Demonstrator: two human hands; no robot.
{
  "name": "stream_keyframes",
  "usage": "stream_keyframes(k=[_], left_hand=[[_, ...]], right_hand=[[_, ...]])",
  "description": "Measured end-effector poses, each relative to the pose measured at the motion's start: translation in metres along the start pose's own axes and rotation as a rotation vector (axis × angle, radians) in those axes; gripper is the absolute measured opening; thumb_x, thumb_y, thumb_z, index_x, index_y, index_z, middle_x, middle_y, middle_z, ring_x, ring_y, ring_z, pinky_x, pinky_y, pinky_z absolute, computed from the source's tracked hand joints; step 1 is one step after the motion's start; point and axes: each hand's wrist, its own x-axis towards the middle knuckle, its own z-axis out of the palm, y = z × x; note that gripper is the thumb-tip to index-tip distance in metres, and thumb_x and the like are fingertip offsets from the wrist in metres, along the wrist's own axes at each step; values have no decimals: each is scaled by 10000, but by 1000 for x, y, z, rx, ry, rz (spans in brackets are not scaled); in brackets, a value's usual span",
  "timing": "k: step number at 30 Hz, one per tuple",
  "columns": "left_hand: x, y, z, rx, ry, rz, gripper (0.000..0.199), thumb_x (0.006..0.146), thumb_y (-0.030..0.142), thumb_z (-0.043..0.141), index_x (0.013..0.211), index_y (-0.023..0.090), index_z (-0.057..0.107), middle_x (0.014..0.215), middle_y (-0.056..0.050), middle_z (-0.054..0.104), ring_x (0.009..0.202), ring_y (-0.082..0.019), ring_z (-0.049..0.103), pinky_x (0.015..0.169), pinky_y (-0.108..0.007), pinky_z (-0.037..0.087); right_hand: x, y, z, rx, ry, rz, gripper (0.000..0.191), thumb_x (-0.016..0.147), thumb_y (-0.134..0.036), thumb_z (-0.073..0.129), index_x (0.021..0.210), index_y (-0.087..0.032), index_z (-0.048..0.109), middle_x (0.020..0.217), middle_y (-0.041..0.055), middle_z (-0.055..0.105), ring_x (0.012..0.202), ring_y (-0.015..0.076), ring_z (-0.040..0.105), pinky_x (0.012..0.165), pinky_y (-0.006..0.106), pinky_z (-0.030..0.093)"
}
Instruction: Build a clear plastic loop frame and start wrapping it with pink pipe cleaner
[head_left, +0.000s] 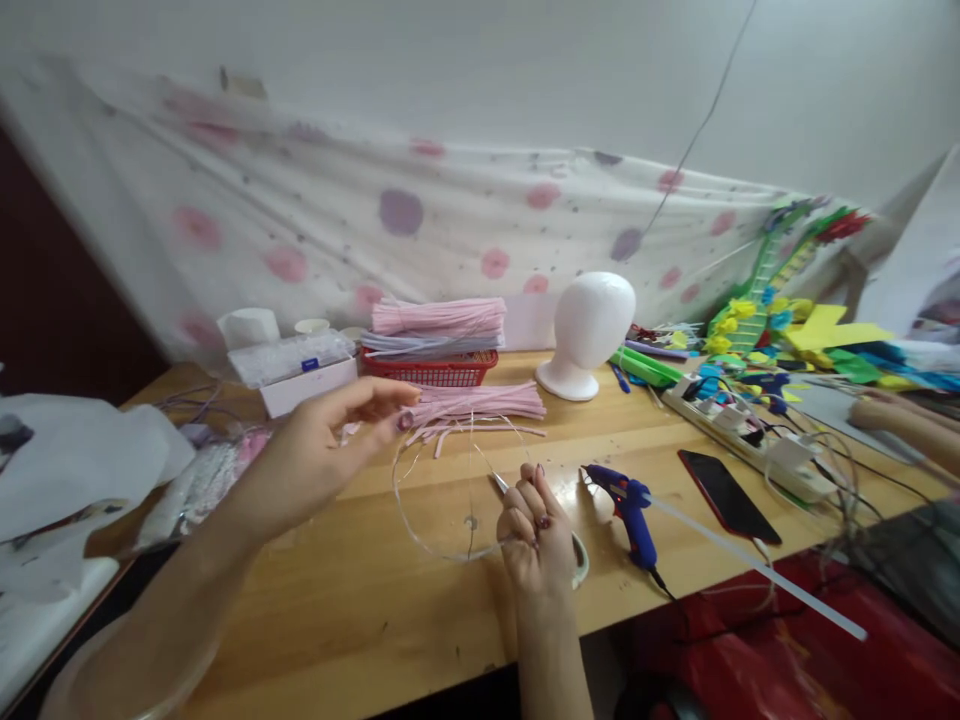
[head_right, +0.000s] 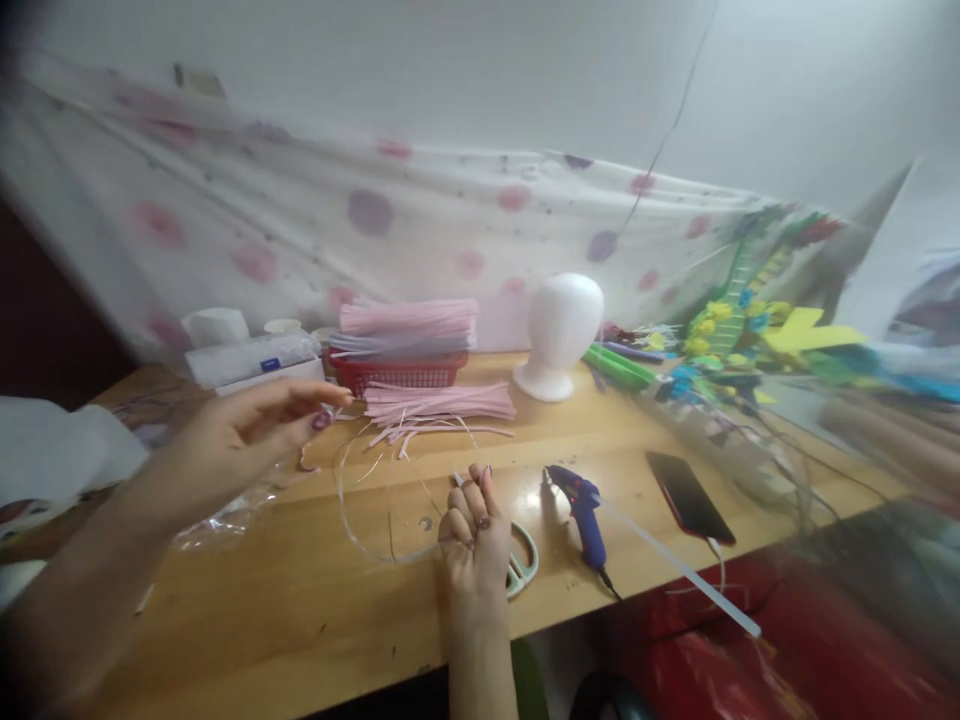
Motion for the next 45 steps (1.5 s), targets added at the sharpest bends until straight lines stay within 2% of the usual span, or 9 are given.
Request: stream_keyframes(k=[2,6,14,16,19,22,26,37,45], left_hand=[[-2,3,9,29,-40,25,303,868,446,611,1098,264,688,1133,-42,730,1037,-218,678,935,-388,549],[-7,12,23,59,-88,59,227,868,403,631,1006,252,729,1016,-30,764,947,-204,698,905,-366,560],[-12,13,28,46,-118,50,247,888,419,609,1008,241,731,1020,-38,762,937,-206,696,882,-359,555],[-12,15,30,57,-109,45,260,878,454,618,997,246,720,1000,-33,760,911,-203,696,860,-353,556],[-12,20,34,57,-57,102,270,854,494,636,860,228,680,979,-45,751,900,-212,689,856,-371,547],[-12,23,39,60,23,195,328,795,511,699,748,210,579,1067,-81,724,1007,-241,664,903,-405,520],[-16,22,42,109,81,269,361,741,487,759,739,210,527,1113,-106,691,1073,-258,633,917,-410,502],[-19,23,43,183,74,337,219,789,335,695,708,200,542,1114,-94,655,1018,-227,634,891,-378,501],[-18,21,44,190,66,321,196,823,372,673,763,206,588,1102,-89,660,1062,-233,624,924,-389,497]], right_hand=[[-3,0,-3,20,-21,-14,176,896,-142,656,821,-200,508,497,-146,210,383,32,166,340,62,217],[-7,-2,-4,34,-7,-44,191,898,-155,655,809,-201,493,489,-147,237,380,36,177,336,71,230],[-7,-1,-7,98,-8,-11,206,861,-112,691,807,-181,505,493,-156,188,386,28,168,331,67,188],[-7,0,-6,92,-8,-15,200,869,-110,678,809,-186,503,492,-154,189,388,33,168,332,65,196],[-9,1,-3,67,5,-15,193,865,-118,684,825,-190,509,492,-151,187,393,38,164,331,65,215],[-12,3,2,25,34,-11,176,859,-150,696,841,-187,525,490,-150,190,394,42,151,328,67,235],[-14,8,9,-38,87,-13,168,860,-192,694,821,-189,530,475,-151,184,385,50,116,311,76,251],[-14,12,14,57,141,0,216,781,-156,764,793,-162,549,462,-164,205,375,32,117,299,70,244],[-14,11,11,5,112,3,195,825,-194,730,797,-175,538,462,-151,233,376,44,141,307,72,264]])
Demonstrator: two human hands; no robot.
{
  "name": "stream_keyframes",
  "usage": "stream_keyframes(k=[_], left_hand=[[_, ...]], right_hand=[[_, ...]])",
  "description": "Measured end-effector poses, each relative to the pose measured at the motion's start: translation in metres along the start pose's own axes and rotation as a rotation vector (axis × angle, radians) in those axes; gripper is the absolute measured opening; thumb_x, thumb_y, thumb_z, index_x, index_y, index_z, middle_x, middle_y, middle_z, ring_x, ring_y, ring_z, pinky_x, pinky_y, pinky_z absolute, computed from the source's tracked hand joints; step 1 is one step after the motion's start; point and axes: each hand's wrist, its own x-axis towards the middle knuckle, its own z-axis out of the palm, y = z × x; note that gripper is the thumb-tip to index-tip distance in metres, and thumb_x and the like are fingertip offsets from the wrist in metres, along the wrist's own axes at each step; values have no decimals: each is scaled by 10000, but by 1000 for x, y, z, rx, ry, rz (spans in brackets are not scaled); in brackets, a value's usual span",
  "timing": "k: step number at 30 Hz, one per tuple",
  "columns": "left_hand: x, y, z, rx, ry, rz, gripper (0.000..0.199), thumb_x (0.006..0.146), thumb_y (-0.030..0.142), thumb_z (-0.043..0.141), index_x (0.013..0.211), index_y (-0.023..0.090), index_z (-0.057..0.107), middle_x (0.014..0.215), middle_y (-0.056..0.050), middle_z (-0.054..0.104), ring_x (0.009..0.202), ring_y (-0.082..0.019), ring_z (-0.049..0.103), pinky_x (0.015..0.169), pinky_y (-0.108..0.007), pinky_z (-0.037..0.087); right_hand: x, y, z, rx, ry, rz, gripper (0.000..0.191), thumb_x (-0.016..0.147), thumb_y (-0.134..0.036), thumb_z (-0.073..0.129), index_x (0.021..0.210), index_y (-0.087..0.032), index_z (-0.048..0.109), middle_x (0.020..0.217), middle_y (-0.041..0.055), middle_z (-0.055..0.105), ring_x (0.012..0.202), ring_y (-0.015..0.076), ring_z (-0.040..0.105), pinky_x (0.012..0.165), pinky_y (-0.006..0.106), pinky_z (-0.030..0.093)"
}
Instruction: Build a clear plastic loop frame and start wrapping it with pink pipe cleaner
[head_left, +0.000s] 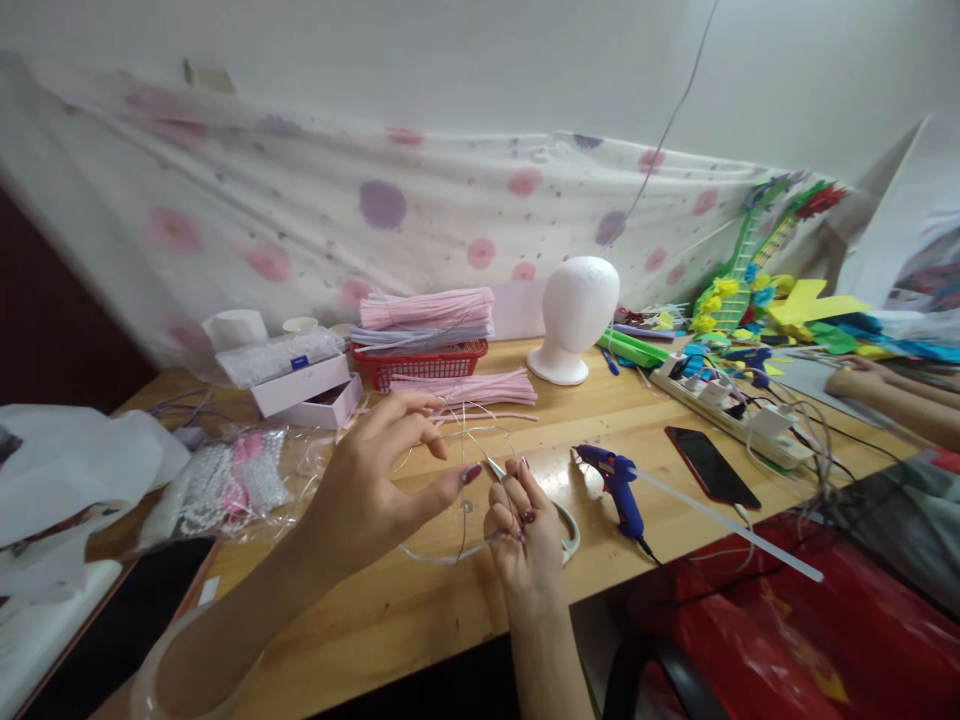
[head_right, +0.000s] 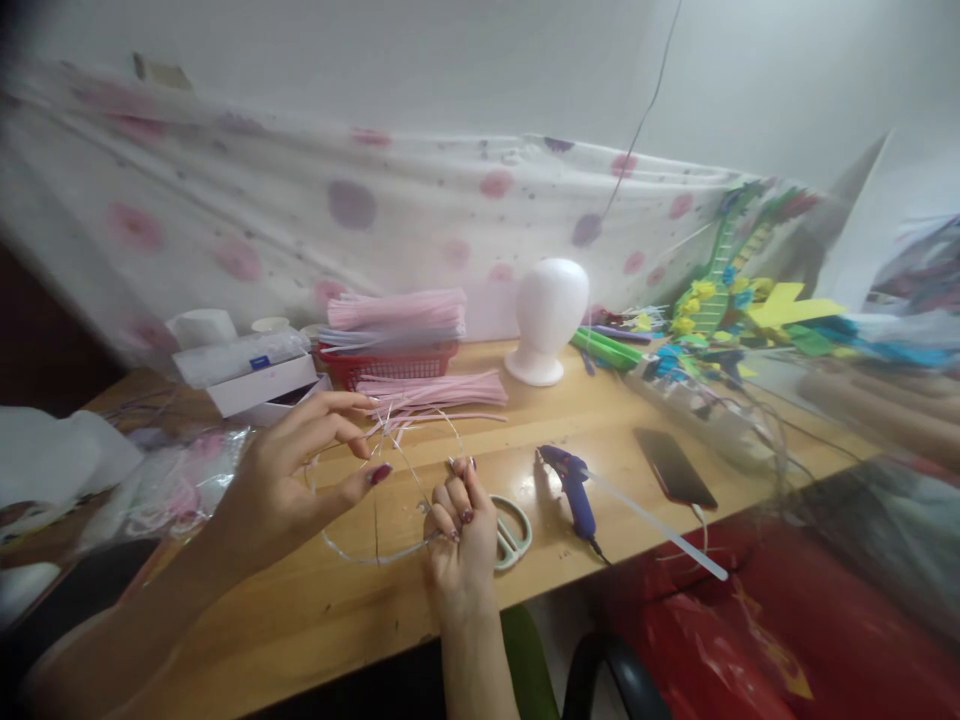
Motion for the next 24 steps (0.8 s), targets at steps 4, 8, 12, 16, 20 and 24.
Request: stream_keyframes(k=[4,8,12,16,20,24], left_hand=[[0,-1,1,-18,-8,-4,228,849,405,654,768,202,588,1098,-93,659,1050,-228,627,910,-381,497],[-1,-2,0,-53,-19,-46,283,898,464,576,782,208,605,1076,-83,665,1044,-223,619,928,-382,479],[0,-3,-7,-100,-28,-105,377,981,454,399,805,212,628,1070,-64,666,1060,-213,601,951,-368,451],[1,-3,-16,-115,38,-159,397,1001,429,342,823,219,628,1134,-60,648,1123,-223,572,979,-368,432],[3,-5,-21,-95,150,-145,372,1000,401,356,816,233,632,1158,-48,635,1123,-228,572,986,-390,428],[6,-14,-24,-100,372,-78,414,1005,394,354,754,248,649,1051,-37,675,1060,-214,603,978,-409,429]], right_hand=[[0,0,-1,16,14,13,175,839,-203,715,800,-172,547,462,-151,227,373,38,150,308,70,254],[0,-2,-4,37,-5,34,144,867,-187,680,810,-173,548,464,-151,228,374,37,164,312,71,239],[1,-3,-6,47,-69,64,155,868,-168,686,817,-176,539,472,-150,214,383,34,197,334,65,241],[1,-2,-7,87,-79,64,160,867,-138,680,822,-174,531,476,-151,204,381,32,208,331,63,218],[3,-2,-12,147,-105,89,126,908,-122,628,843,-169,532,483,-150,216,392,28,241,338,60,215],[6,-3,-19,214,-174,125,153,952,-100,560,832,-183,512,488,-142,227,400,33,280,350,74,225]])
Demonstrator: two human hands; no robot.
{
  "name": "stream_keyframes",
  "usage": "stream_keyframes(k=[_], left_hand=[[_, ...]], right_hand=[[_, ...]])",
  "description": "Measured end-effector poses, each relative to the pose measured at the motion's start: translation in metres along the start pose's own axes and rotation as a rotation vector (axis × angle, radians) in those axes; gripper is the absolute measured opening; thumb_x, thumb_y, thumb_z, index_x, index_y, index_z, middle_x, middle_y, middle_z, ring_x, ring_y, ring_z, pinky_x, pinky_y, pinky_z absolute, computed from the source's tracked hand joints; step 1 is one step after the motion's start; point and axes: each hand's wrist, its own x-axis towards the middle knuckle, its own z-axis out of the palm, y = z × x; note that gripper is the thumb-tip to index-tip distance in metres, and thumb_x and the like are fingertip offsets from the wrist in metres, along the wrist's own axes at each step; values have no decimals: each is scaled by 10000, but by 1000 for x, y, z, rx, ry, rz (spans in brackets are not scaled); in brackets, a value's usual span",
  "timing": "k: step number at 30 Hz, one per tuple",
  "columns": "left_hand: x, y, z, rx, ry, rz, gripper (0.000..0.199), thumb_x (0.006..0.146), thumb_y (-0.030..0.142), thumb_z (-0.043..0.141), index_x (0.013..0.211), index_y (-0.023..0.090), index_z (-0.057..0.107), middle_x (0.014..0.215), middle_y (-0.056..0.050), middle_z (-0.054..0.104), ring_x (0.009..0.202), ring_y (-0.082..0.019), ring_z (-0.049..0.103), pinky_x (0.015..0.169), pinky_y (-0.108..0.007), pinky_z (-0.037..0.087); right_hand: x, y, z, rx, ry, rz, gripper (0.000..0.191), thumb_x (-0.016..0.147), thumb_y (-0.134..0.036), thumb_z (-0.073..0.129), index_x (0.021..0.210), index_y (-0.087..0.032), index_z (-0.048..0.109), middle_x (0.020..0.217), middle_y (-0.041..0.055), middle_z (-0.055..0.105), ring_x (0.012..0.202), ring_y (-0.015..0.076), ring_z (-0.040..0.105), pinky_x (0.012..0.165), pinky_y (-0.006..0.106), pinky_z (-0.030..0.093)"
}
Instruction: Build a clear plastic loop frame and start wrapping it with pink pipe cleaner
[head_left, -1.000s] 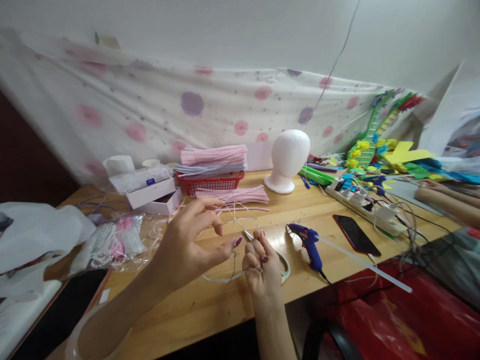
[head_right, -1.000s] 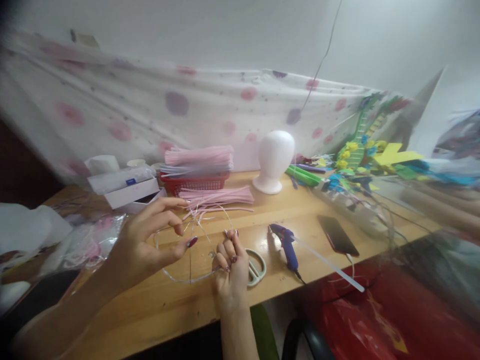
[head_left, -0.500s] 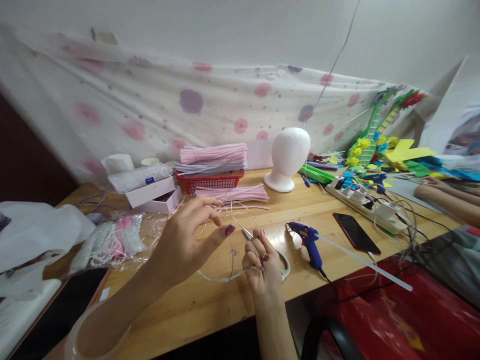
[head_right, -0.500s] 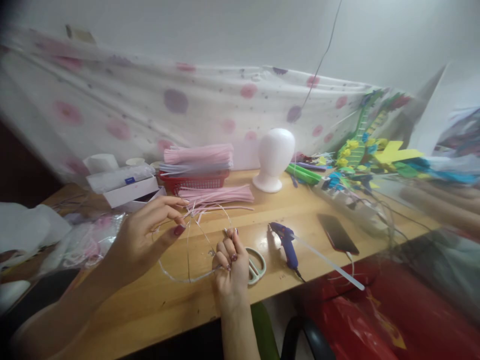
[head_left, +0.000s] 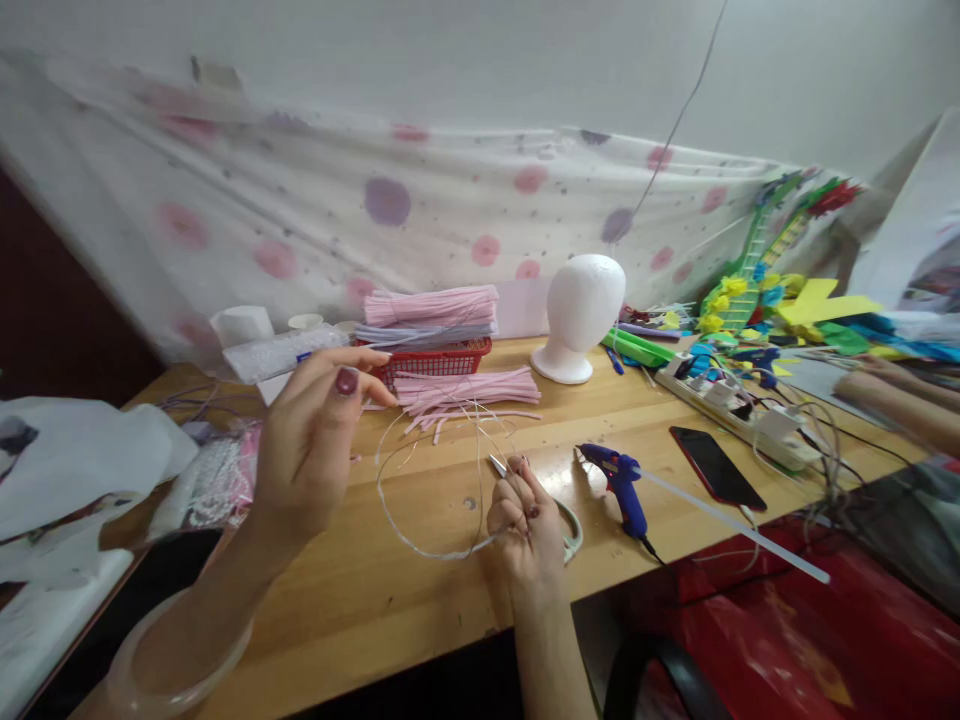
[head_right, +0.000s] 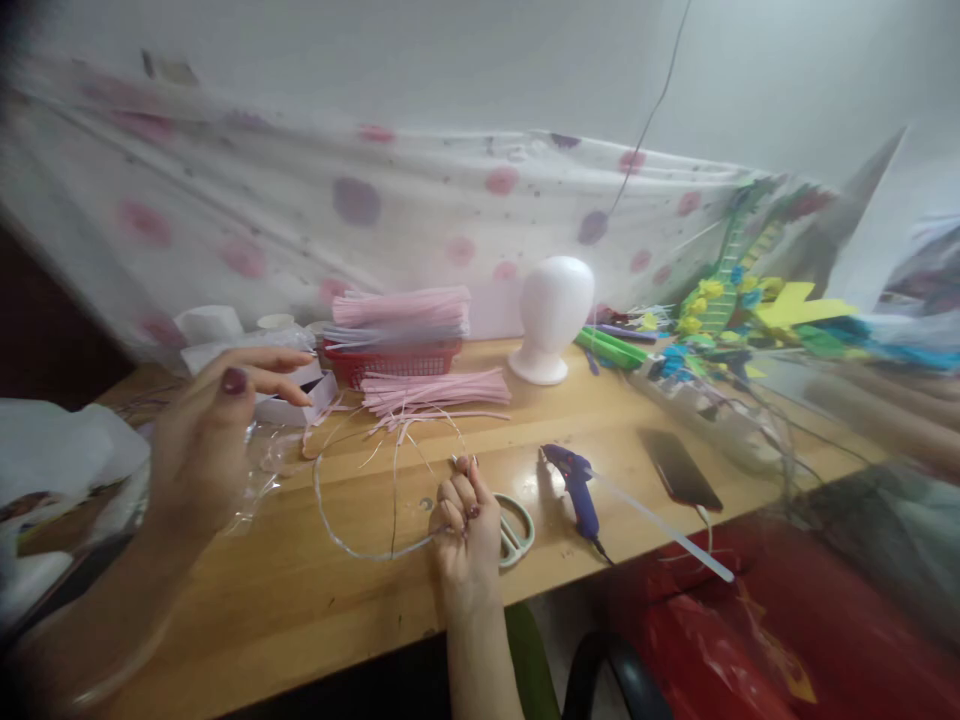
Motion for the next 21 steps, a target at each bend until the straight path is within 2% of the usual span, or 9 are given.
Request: stream_keyframes(k=[5,10,16,19,21], left_hand=[[7,-10,-7,-70,227,15,461,1003,412,359,688,234,644,968,-38,693,1011,-219,633,980,-476,423],[11,-9,-13,-101,400,-62,499,1017,406,328,647,236,617,902,-13,662,1004,-200,631,955,-530,366],[21,-23,-19,-126,488,87,465,984,312,398,576,248,613,727,-26,640,863,-205,644,954,-484,420],[25,-36,-20,-156,471,147,453,971,278,419,561,215,602,680,-24,635,790,-181,646,895,-419,459],[25,-41,-20,-159,441,117,448,975,273,413,574,196,597,708,-28,651,809,-175,648,903,-396,459]], right_hand=[[1,-3,-5,81,-16,35,196,973,-108,525,804,-200,487,489,-135,238,396,39,282,350,87,228],[0,-4,-3,80,31,13,173,959,-106,546,814,-190,502,496,-144,182,381,35,262,338,91,208],[4,0,2,-33,139,-136,137,922,-120,597,821,-176,523,497,-150,172,368,40,227,322,106,226],[8,4,1,-61,206,-201,145,915,-130,606,806,-175,520,505,-150,181,369,40,217,332,107,254],[11,5,-1,-66,233,-226,153,922,-142,595,797,-177,515,507,-150,171,368,43,202,337,110,259]])
